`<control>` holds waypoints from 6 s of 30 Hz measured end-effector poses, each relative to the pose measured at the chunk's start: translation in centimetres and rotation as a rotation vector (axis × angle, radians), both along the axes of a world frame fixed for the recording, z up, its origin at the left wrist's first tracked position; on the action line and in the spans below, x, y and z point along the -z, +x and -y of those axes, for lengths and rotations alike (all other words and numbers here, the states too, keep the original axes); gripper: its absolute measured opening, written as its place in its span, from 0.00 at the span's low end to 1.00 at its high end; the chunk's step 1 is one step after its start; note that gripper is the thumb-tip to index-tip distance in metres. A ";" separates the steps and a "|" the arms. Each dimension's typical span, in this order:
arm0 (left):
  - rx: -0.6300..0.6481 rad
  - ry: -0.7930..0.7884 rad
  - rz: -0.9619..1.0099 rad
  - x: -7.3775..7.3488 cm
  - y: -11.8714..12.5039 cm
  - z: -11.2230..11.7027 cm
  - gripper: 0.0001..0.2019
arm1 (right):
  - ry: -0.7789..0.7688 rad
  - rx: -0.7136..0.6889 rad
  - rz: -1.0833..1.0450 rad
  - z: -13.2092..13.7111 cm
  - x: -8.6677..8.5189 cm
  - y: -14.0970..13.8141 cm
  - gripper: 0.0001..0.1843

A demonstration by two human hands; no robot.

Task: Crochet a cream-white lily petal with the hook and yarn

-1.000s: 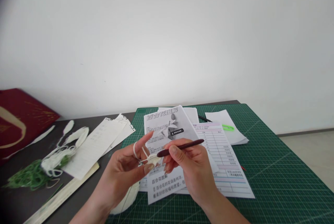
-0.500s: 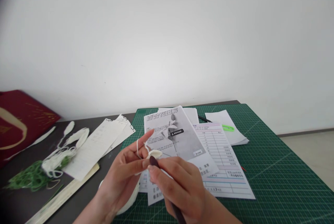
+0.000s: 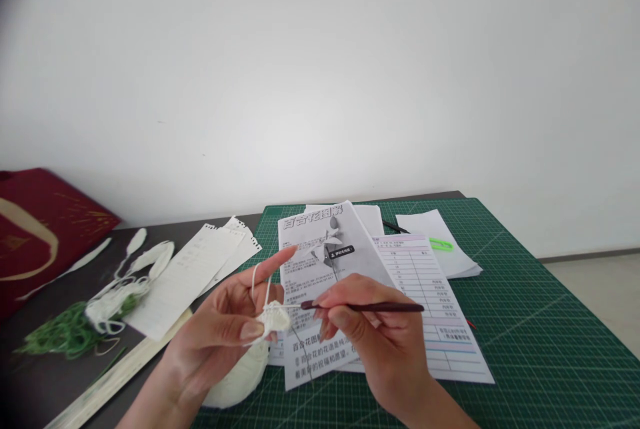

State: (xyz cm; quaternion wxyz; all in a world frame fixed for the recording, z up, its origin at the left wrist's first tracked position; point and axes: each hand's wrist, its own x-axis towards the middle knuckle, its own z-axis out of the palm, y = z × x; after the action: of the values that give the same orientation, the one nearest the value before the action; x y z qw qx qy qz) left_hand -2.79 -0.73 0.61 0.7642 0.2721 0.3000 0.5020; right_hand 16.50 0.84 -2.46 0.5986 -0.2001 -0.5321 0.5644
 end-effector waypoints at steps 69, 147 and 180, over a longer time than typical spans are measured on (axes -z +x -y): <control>0.108 0.010 0.016 0.3 -0.7 0.3 0.36 | -0.085 -0.093 -0.110 -0.6 0.2 -0.1 0.05; 0.262 0.085 -0.242 0.0 -0.3 1.4 0.33 | -0.309 -0.269 -0.151 -0.7 -0.3 -0.6 0.08; 0.306 0.150 -0.325 0.4 -0.5 1.4 0.30 | 0.048 -0.129 0.128 0.3 -1.0 1.7 0.08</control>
State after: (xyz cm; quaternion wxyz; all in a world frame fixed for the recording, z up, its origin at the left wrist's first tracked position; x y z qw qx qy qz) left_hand -3.29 -2.08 0.21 0.7507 0.4477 0.3362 0.3506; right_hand 18.19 0.51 -1.47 0.5303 -0.1866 -0.5946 0.5748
